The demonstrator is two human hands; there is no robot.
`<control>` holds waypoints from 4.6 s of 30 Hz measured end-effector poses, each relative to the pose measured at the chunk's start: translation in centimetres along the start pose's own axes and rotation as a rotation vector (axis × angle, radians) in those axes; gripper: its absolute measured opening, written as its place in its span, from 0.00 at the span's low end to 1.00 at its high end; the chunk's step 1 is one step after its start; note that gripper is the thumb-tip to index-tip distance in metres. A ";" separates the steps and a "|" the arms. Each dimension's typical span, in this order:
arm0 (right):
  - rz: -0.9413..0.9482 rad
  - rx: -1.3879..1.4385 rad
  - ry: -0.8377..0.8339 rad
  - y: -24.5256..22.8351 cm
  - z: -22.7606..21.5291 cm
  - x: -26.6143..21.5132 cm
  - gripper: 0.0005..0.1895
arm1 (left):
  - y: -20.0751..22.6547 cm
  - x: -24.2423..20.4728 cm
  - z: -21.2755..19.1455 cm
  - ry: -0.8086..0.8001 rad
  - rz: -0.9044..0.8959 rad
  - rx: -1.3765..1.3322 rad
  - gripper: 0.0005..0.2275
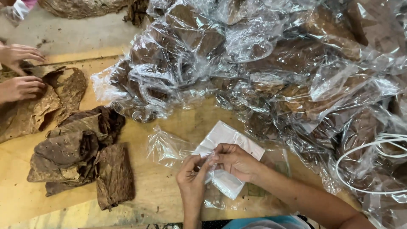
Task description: The person repeatedly picks up dried brown leaf bundles from a wooden table and places them into clear plastic bags. They seal each bag and set it aside. Another person's hands are visible on the left, also handling the leaf bundles.
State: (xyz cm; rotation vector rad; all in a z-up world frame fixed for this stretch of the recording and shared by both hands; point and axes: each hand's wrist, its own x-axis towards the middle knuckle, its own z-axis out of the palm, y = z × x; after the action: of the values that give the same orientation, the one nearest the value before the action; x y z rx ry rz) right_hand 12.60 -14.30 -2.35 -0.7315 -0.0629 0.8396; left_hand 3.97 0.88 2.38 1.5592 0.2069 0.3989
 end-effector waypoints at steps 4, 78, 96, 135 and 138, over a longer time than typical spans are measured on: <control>0.025 0.014 -0.055 -0.6 -0.1 -0.2 0.04 | -0.1 -0.1 -1.3 0.052 0.078 -0.058 0.08; -0.796 -1.178 0.152 -5.7 4.0 0.1 0.10 | 1.0 -0.7 -2.3 0.033 0.394 0.933 0.23; -1.453 -1.525 0.038 -2.7 0.5 0.5 0.09 | 3.1 0.0 -4.3 0.069 -0.236 0.283 0.20; -1.059 -1.604 -0.279 -2.1 8.9 -1.9 0.05 | -0.9 -1.8 0.6 0.050 0.120 0.588 0.05; -1.053 -1.524 -0.317 -1.9 5.6 -2.7 0.06 | -1.6 -1.6 -0.8 0.036 -0.061 0.372 0.12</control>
State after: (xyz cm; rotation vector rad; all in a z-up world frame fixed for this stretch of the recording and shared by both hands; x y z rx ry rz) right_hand 10.20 -13.84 3.67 -1.7126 -1.3630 -0.2995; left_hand 2.40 1.12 0.56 1.9059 0.3718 0.3542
